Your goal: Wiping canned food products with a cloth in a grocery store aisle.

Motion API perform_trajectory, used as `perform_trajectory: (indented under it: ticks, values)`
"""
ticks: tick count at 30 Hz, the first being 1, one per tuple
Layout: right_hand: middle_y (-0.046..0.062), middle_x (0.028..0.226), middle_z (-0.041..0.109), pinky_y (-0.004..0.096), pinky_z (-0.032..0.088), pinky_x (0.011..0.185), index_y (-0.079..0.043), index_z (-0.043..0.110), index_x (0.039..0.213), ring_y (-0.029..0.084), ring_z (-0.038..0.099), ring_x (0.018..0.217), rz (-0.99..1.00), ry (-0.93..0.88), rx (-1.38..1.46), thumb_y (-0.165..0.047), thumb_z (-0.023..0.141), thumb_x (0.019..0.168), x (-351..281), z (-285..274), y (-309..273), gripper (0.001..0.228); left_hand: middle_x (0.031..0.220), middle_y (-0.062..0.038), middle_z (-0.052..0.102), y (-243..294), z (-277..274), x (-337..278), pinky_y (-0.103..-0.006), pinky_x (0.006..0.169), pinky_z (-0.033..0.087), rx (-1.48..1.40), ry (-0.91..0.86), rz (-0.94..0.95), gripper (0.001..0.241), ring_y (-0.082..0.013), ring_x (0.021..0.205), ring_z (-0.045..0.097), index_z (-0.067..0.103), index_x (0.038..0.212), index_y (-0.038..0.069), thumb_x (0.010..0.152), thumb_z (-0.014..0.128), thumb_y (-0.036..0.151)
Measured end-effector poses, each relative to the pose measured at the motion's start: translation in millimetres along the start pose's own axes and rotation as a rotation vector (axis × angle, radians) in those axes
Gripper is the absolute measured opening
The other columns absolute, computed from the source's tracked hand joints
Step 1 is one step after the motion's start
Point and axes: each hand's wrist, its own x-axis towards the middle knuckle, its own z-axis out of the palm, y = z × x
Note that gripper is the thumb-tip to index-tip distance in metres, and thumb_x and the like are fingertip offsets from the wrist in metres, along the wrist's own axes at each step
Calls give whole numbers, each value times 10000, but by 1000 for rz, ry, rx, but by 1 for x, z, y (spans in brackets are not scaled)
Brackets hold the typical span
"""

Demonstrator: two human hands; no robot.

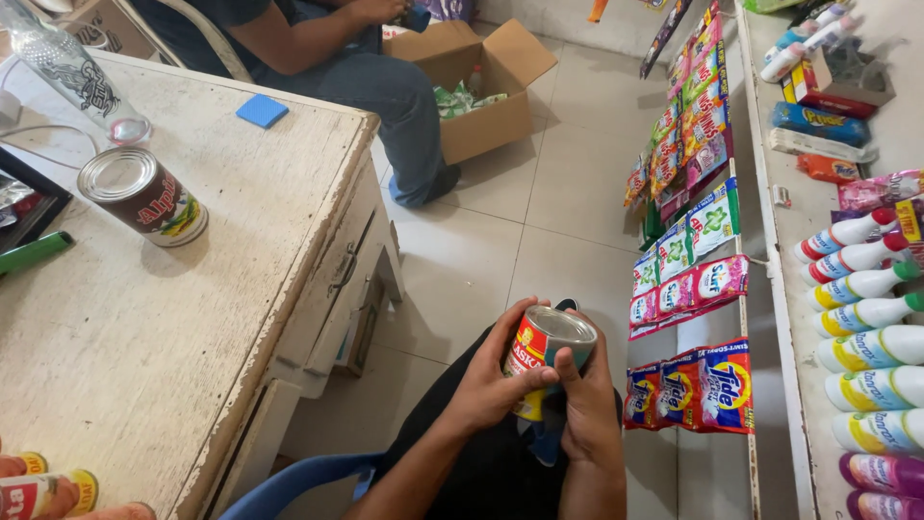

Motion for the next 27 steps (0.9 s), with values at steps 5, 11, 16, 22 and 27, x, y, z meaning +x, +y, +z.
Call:
perform_trajectory:
  ticks: [5, 11, 16, 22, 27]
  values:
    - [172, 1464, 537, 393, 448, 1046, -80, 437, 1486, 286, 531, 1312, -15, 3, -10, -477, 653, 611, -2, -3, 0, 984, 1551, -198, 438, -4, 0, 0, -378, 1094, 462, -13, -9, 9, 800, -297, 1329, 525, 342, 1529, 19, 847, 734, 166]
    - [222, 1458, 550, 448, 435, 1018, -12, 465, 1499, 309, 534, 1230, -20, -102, 190, -540, 381, 893, -4, -13, 1, 808, 1554, -183, 450, -10, 7, -1, -356, 1075, 489, -92, 32, -24, 795, -273, 1309, 546, 325, 1542, 34, 856, 715, 132]
    - [253, 1272, 625, 437, 447, 930, 83, 540, 1361, 297, 570, 1078, -61, -17, 118, -519, 469, 900, 16, -48, 31, 762, 1576, -189, 442, -15, 15, 0, -341, 1092, 459, -190, 17, -4, 762, -267, 1342, 525, 320, 1548, 20, 871, 666, 74]
    - [218, 1293, 634, 387, 480, 915, 46, 538, 1370, 276, 605, 1067, -177, 25, 87, -444, 605, 837, 16, -55, 35, 727, 1615, -228, 362, 19, 31, 0, -368, 1096, 444, 108, -66, 73, 818, -309, 1351, 513, 238, 1565, -36, 897, 655, 180]
    - [215, 1214, 656, 386, 504, 865, 51, 547, 1349, 270, 626, 975, -315, 26, 88, -394, 660, 854, 15, -72, 50, 675, 1647, -271, 251, 36, 33, -1, -493, 1241, 193, 401, -183, 166, 794, -415, 1585, 136, 171, 1556, -56, 961, 582, 271]
